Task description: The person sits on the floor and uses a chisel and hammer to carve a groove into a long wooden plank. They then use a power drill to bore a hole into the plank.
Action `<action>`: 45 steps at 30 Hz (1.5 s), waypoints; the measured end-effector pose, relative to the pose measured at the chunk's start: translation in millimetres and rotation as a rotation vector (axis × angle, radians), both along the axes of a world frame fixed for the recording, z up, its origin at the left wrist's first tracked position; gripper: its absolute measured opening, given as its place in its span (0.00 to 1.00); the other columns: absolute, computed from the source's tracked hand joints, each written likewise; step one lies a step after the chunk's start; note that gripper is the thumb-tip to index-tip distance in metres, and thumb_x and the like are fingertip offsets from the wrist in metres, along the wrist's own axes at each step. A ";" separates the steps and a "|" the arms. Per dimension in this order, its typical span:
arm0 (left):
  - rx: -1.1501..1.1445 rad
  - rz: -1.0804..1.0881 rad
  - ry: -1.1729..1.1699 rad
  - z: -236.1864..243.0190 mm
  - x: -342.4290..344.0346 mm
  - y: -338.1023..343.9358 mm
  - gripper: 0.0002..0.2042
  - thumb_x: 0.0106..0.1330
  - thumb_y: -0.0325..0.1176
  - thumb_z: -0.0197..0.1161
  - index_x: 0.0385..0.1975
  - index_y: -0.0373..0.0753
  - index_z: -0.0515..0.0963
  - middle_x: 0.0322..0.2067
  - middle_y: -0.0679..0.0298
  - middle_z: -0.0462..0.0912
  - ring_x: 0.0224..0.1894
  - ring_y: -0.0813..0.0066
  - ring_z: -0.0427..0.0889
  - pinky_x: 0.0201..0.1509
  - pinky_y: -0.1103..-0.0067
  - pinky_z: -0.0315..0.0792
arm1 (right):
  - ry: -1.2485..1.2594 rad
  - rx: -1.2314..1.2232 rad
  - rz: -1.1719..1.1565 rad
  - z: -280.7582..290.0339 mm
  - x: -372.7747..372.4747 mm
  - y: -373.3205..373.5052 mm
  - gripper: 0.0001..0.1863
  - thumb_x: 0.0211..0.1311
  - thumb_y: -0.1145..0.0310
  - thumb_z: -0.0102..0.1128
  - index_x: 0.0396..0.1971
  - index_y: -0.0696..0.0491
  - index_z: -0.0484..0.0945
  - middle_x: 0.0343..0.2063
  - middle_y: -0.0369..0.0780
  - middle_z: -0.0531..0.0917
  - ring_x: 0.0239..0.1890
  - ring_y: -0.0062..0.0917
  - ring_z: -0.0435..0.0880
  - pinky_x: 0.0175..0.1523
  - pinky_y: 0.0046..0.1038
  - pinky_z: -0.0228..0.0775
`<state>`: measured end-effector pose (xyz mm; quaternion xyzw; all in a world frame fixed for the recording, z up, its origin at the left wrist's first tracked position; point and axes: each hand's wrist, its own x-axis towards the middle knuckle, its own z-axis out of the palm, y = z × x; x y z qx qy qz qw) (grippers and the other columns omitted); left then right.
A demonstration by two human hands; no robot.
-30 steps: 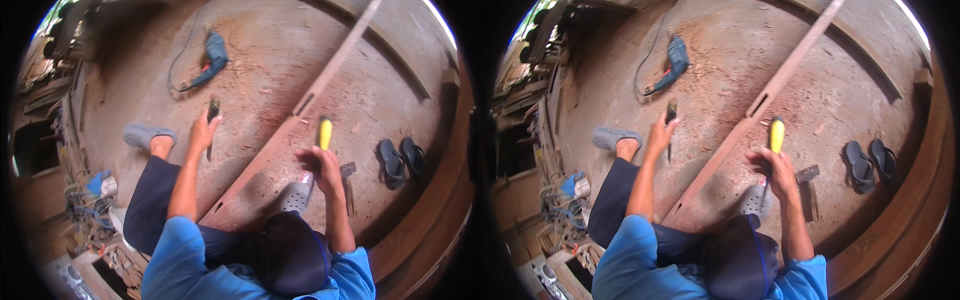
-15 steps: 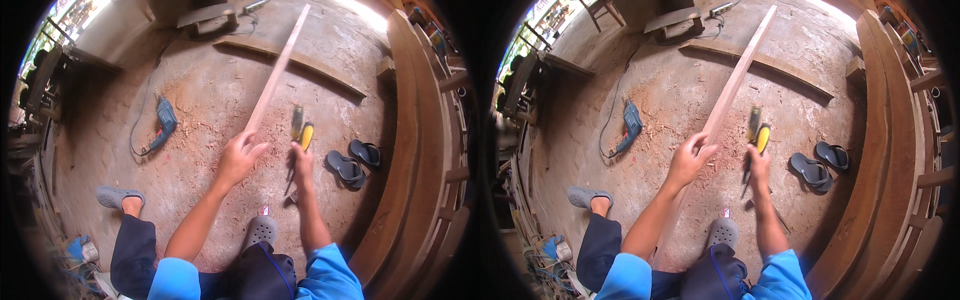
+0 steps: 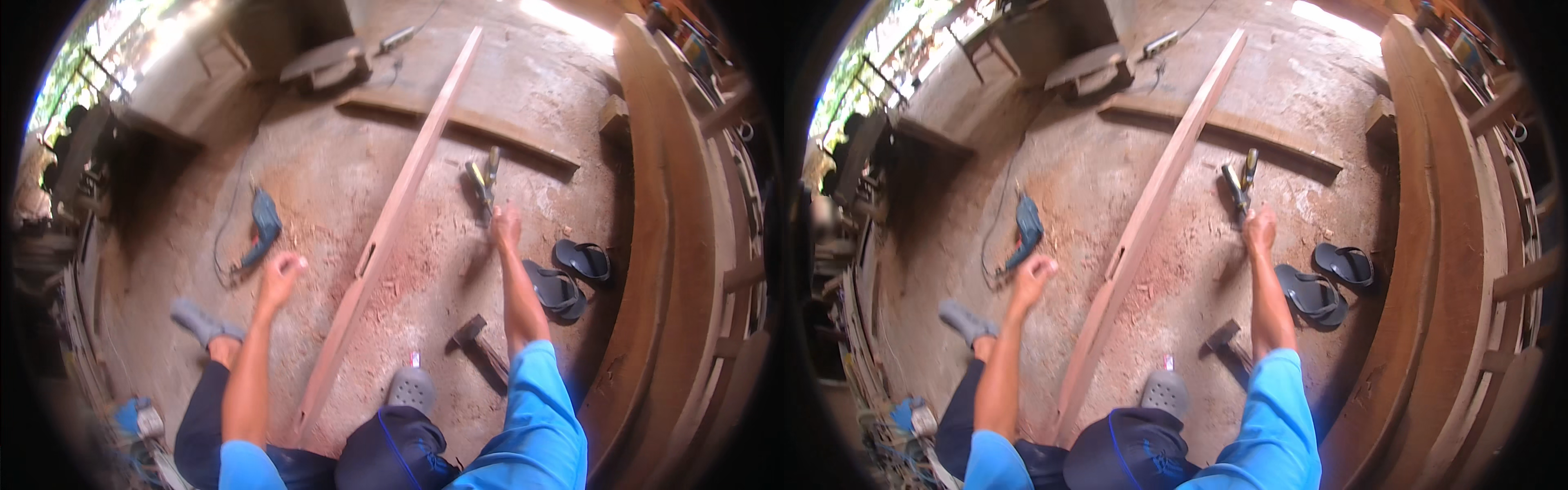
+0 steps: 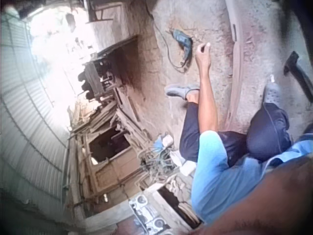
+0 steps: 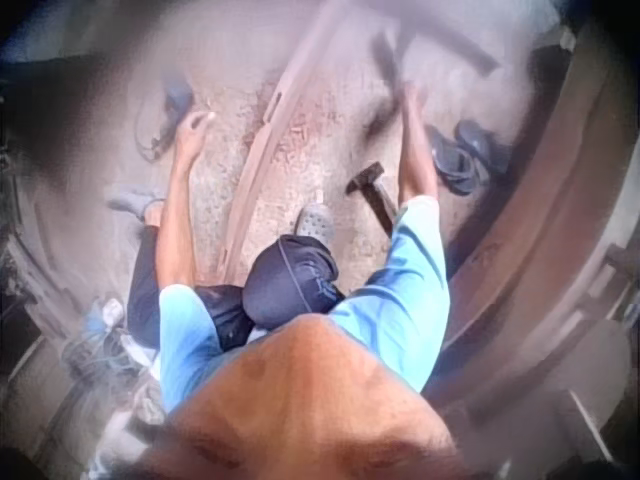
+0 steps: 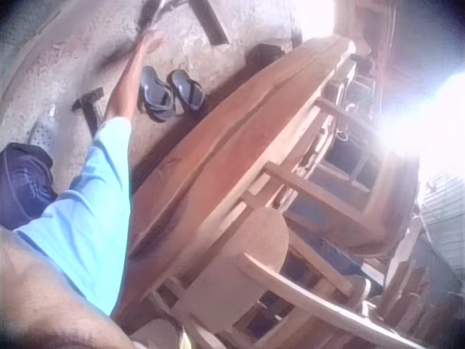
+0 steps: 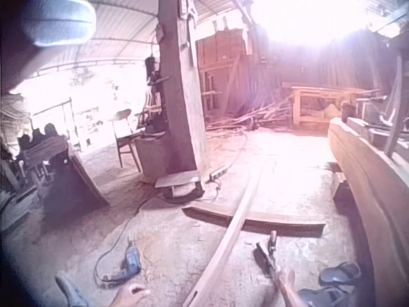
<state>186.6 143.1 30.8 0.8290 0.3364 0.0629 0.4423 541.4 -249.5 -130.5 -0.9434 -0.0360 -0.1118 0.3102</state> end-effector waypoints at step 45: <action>-0.646 -0.160 0.382 326.1 270.4 135.2 0.45 0.51 0.43 0.82 0.66 0.29 0.65 0.51 0.51 0.80 0.53 0.62 0.82 0.59 0.70 0.75 | 1.111 0.362 0.325 516.4 -156.7 348.0 0.54 0.55 0.48 0.77 0.72 0.64 0.60 0.62 0.61 0.74 0.66 0.50 0.74 0.71 0.41 0.64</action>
